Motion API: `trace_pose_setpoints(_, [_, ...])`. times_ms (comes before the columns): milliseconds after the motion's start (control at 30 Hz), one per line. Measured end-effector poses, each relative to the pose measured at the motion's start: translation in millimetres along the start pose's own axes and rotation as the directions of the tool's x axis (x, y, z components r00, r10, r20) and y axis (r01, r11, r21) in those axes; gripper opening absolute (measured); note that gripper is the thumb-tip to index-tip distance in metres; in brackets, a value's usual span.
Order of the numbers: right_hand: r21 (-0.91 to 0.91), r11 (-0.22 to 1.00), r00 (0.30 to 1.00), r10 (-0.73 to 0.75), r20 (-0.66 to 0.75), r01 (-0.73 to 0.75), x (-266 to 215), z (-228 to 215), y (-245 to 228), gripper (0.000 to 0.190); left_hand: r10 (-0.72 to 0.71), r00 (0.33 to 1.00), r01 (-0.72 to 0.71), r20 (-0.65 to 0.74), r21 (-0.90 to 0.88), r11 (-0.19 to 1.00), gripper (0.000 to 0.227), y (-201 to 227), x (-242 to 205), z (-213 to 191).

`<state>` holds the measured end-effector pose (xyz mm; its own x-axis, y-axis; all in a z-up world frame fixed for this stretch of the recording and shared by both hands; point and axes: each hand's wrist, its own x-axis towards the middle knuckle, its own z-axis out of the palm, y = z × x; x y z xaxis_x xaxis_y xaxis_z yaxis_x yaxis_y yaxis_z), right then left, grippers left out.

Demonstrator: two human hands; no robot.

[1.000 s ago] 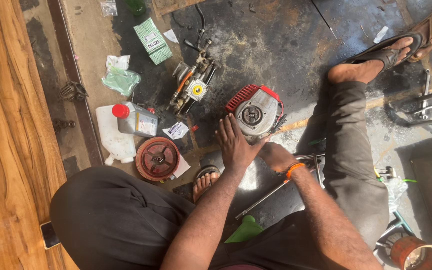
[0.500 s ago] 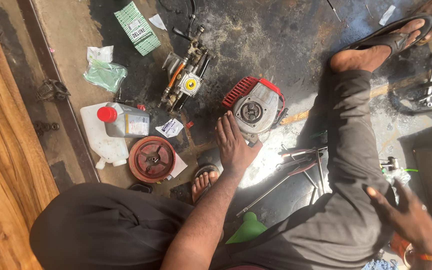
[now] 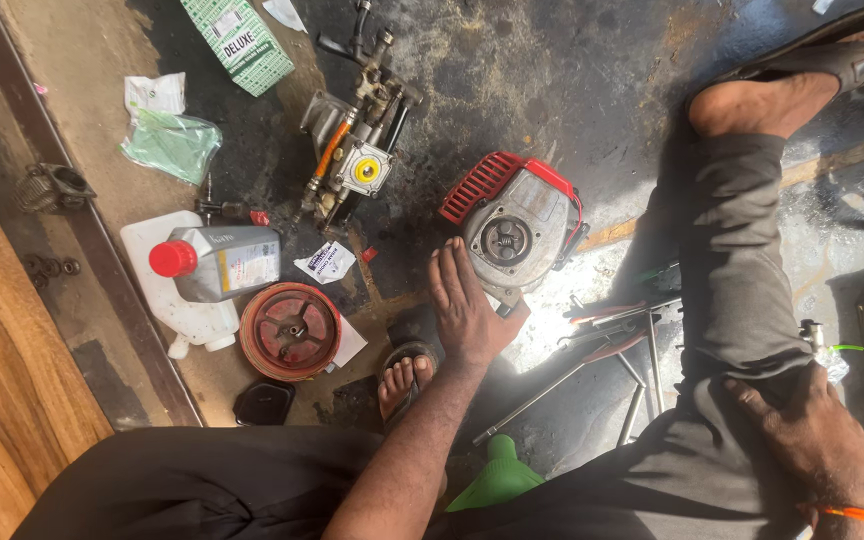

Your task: The person sits on the floor and uses pliers and a T-handle wrench to disassemble a small engine. They remove the engine cover and a circular metal component, placing them on the floor.

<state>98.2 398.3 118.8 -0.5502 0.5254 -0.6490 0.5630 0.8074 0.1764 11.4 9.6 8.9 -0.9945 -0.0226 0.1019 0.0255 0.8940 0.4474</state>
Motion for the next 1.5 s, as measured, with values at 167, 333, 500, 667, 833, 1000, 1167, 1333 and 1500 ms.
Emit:
trace_pose_setpoints(167, [0.741, 0.600, 0.937, -0.330, -0.114, 0.301, 16.9, -4.5, 33.0, 0.081, 0.000, 1.000, 0.000, 0.001, -0.066, 0.998, 0.116, -0.9, -2.9, -1.1])
trace_pose_setpoints(333, [0.807, 0.527, 0.961, -0.082, -0.264, 0.266, 56.2, 93.0, 52.0, 0.042, -0.034, 0.999, 0.034, -0.004, -0.051, 0.998, 0.118, 7.1, 3.6, -12.2])
trace_pose_setpoints(500, [0.499, 0.728, 0.850, -0.223, -0.476, 0.471, 36.6, 174.2, -15.3, 0.036, -0.016, 0.999, 0.015, -0.042, -0.035, 0.999, 0.117, 9.0, 1.7, -14.9])
trace_pose_setpoints(667, [0.377, 0.758, 0.751, -0.217, -0.623, 0.532, 31.9, 172.6, -57.6, 0.030, -0.009, 1.000, 0.010, -0.013, 0.044, 0.999, 0.118, 10.8, 1.2, -19.6])
trace_pose_setpoints(833, [0.367, 0.815, 0.749, -0.120, -0.652, 0.449, 26.8, 143.7, -56.4, 0.027, 0.036, 0.999, -0.036, 0.004, 0.097, 0.995, 0.120, 9.6, 1.3, -20.8])
trace_pose_setpoints(1000, [0.588, 0.776, 0.829, 0.162, -0.535, 0.228, 50.4, 122.2, -32.6, 0.018, 0.047, 0.997, -0.056, 0.065, 0.155, 0.986, 0.122, 2.2, 1.5, -17.2])
trace_pose_setpoints(1167, [0.458, 0.836, 0.761, 0.078, -0.644, 0.302, 66.8, 115.4, -2.4, 0.040, 0.042, 0.998, -0.047, 0.047, 0.099, 0.994, 0.123, 9.1, 1.5, -16.2])
trace_pose_setpoints(1333, [0.284, 0.949, 0.912, -0.007, -0.409, 0.134, 96.4, 129.0, -22.8, 0.052, -0.034, 0.999, 0.034, 0.028, 0.002, 0.999, 0.124, 14.1, 2.6, -26.0])
trace_pose_setpoints(1500, [0.379, 0.910, 0.859, 0.057, -0.509, 0.164, 103.3, 102.2, -22.5, 0.033, -0.043, 0.999, 0.043, 0.009, -0.040, 0.998, 0.134, 12.9, 1.7, -34.6])
